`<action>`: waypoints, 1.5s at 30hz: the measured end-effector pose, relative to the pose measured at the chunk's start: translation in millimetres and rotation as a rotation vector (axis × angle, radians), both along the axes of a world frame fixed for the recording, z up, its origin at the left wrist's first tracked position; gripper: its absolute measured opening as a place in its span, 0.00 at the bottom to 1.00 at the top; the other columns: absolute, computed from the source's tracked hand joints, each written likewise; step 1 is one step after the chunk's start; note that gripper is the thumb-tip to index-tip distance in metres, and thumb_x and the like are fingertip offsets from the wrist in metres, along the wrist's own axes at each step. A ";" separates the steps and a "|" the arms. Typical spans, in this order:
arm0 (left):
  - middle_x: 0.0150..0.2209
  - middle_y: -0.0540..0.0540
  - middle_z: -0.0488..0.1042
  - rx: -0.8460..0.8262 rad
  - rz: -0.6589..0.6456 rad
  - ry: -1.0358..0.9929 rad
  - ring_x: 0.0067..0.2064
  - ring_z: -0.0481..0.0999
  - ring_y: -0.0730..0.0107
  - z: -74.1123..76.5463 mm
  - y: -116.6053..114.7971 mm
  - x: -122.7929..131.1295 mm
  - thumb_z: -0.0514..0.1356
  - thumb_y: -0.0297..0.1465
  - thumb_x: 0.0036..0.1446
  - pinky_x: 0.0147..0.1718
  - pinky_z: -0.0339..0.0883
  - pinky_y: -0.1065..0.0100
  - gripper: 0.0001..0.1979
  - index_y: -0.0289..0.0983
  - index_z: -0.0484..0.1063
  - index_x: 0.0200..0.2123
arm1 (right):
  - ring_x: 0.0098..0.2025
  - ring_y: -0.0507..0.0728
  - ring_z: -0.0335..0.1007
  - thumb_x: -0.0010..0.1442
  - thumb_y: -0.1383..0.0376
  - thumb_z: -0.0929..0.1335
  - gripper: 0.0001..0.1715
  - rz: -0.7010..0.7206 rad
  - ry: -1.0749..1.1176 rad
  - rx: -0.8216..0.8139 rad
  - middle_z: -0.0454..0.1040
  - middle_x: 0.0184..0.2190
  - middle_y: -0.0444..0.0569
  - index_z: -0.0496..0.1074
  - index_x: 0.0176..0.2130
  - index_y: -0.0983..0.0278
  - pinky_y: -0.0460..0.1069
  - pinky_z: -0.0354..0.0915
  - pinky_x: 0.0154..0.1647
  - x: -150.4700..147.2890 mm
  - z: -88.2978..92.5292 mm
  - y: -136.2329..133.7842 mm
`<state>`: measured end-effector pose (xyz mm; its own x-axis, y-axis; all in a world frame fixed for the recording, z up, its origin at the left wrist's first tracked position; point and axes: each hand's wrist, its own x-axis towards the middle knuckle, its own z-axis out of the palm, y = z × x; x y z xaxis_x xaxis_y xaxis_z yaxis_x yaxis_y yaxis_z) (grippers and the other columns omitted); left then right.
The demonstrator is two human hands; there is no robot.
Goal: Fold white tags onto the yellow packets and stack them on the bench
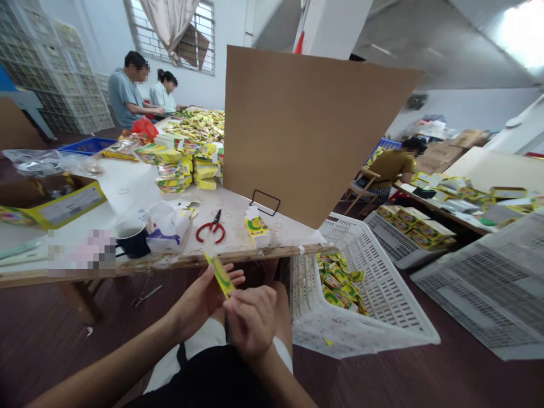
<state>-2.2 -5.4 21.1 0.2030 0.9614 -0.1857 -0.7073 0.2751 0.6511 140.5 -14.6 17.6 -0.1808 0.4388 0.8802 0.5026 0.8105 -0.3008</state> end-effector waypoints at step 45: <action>0.40 0.44 0.76 0.267 0.082 0.535 0.42 0.76 0.60 -29.9 -10.2 -21.4 0.60 0.32 0.55 0.40 0.68 0.64 0.26 0.42 0.54 0.54 | 0.30 0.54 0.70 0.58 0.60 0.67 0.14 0.195 0.270 -0.969 0.73 0.30 0.46 0.68 0.44 0.64 0.47 0.67 0.31 -5.6 -24.1 21.9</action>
<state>-23.6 -15.7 -8.8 0.0716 0.9974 0.0085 -0.2744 0.0116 0.9615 134.9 7.3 -6.5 -0.1733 0.9675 0.1844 0.2068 0.2188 -0.9536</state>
